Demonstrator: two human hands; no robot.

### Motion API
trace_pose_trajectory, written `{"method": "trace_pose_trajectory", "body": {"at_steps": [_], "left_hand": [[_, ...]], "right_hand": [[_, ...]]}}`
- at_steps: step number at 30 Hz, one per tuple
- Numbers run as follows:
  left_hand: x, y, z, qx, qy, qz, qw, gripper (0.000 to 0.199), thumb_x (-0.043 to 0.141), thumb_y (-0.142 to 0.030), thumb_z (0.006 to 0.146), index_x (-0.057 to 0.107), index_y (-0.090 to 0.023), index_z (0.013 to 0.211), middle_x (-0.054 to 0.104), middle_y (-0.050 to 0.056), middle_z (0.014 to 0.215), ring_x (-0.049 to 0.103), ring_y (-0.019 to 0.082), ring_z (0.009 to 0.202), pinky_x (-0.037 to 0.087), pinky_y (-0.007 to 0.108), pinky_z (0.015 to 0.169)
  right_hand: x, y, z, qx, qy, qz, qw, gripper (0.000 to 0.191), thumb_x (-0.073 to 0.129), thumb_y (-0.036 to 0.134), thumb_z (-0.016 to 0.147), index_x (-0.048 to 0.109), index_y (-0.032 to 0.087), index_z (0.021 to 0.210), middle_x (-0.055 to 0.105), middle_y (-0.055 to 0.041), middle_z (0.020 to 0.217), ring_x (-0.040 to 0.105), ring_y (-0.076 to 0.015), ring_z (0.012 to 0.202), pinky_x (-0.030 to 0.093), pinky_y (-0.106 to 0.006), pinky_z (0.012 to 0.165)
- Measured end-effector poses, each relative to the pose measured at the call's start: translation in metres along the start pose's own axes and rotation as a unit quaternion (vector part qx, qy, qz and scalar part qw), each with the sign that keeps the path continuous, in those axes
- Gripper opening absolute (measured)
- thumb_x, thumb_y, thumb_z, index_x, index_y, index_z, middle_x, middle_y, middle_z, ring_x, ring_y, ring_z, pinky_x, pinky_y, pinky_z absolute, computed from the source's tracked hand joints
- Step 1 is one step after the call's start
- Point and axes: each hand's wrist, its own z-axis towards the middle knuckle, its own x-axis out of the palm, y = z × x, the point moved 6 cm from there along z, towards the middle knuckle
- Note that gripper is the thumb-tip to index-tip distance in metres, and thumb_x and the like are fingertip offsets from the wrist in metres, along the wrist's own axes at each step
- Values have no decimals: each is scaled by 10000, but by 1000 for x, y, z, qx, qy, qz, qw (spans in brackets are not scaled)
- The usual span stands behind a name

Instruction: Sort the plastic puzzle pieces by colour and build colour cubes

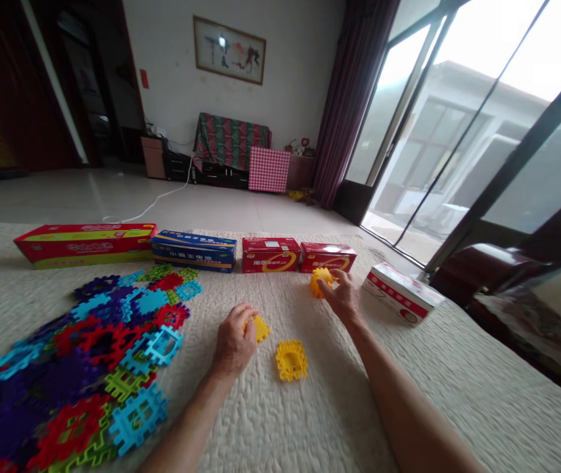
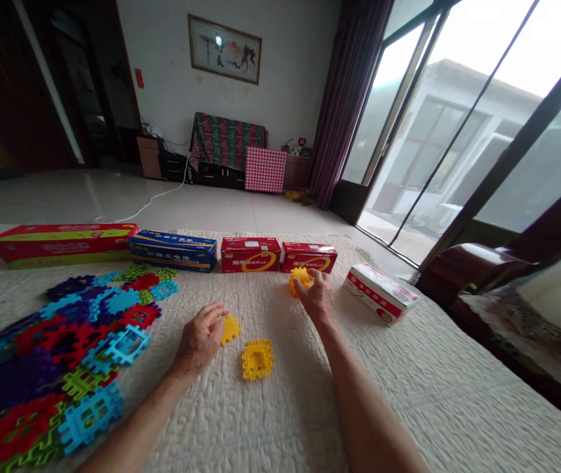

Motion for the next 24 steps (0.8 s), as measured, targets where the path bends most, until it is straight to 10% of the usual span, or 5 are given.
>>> {"method": "trace_pose_trajectory", "body": {"at_steps": [12,19,24], "left_hand": [[-5,6,3,-36,-19,-53,998,314,399,-114,781,698,-196,831,703,59,992,651,183,986,526,342,918],[-12,22,4,-124,-54,-113,984,319,391,-139,783,674,-172,927,700,74,978,672,183,873,567,327,775],[-18,28,3,-167,-85,-109,976,318,393,-165,799,665,-165,965,701,84,951,674,192,878,564,304,722]], "right_hand": [[-11,27,-7,-65,-34,25,997,299,552,390,774,630,184,975,623,-93,990,584,-212,840,476,-372,767],[24,109,-59,-200,340,155,906,182,580,230,771,650,199,936,667,-28,892,611,-146,762,481,-263,680],[31,141,-92,-280,435,156,841,458,672,175,703,587,208,1152,601,-73,1222,572,-190,1084,446,-334,934]]}}
